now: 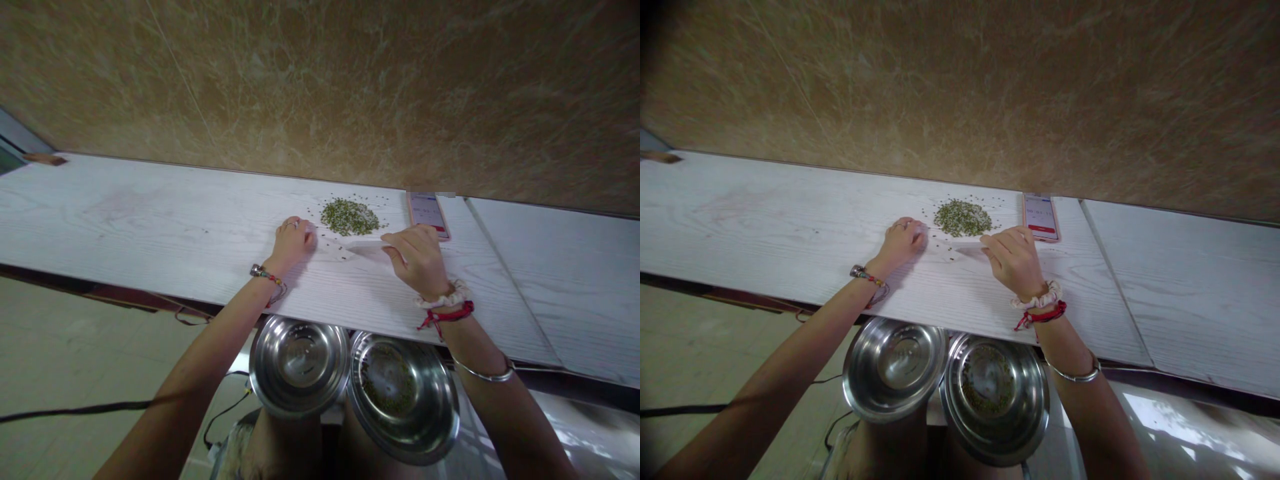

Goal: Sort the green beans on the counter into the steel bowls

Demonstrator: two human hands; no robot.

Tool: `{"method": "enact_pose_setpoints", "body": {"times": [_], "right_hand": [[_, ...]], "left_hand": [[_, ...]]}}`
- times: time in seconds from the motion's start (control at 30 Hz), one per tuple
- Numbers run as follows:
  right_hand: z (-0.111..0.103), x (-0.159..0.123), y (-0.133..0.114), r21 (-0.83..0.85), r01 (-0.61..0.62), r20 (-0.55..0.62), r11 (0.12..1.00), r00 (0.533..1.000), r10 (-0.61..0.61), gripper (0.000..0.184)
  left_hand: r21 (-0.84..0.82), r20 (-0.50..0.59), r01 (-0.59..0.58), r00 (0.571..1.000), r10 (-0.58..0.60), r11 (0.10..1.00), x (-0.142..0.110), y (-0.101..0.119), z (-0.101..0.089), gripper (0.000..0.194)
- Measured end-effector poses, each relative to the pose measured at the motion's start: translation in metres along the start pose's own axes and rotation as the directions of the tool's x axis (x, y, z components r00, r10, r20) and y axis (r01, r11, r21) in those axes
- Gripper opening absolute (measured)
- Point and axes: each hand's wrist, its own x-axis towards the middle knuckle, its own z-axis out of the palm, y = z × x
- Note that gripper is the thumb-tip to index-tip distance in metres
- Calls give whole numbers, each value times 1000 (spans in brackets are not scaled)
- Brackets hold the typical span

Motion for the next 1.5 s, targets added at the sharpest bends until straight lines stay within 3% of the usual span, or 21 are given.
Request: {"method": "enact_pose_setpoints", "body": {"times": [0.17, 0.33, 0.67, 0.87, 1.13, 1.5], "right_hand": [[0, -1, 2, -34, -35, -68, 999, 997, 33, 11], [-1, 0, 0, -7, -26, -9, 1000, 1000, 26, 12], [0, -2, 3, 5, -97, -41, 995, 994, 97, 12], [1, -1, 0, -18, -22, -26, 1000, 999, 21, 10], [3, -3, 2, 29, -107, -73, 994, 991, 109, 11], [10, 2, -9, 117, 14, -35, 993, 999, -10, 11]], "left_hand": [[19, 22, -5, 1000, 5, 1000, -1, 2, -3, 33], [23, 4, -16, 1000, 16, 1000, 0, 0, -1, 31], [6, -13, -20, 1000, 20, 1000, 0, -2, 2, 32], [-11, -31, -7, 999, 7, 1000, 1, -3, 4, 28], [11, 9, -10, 1000, 10, 1000, 0, 0, -1, 30], [37, 21, 8, 1000, -9, 999, 0, 4, -3, 32]]}}
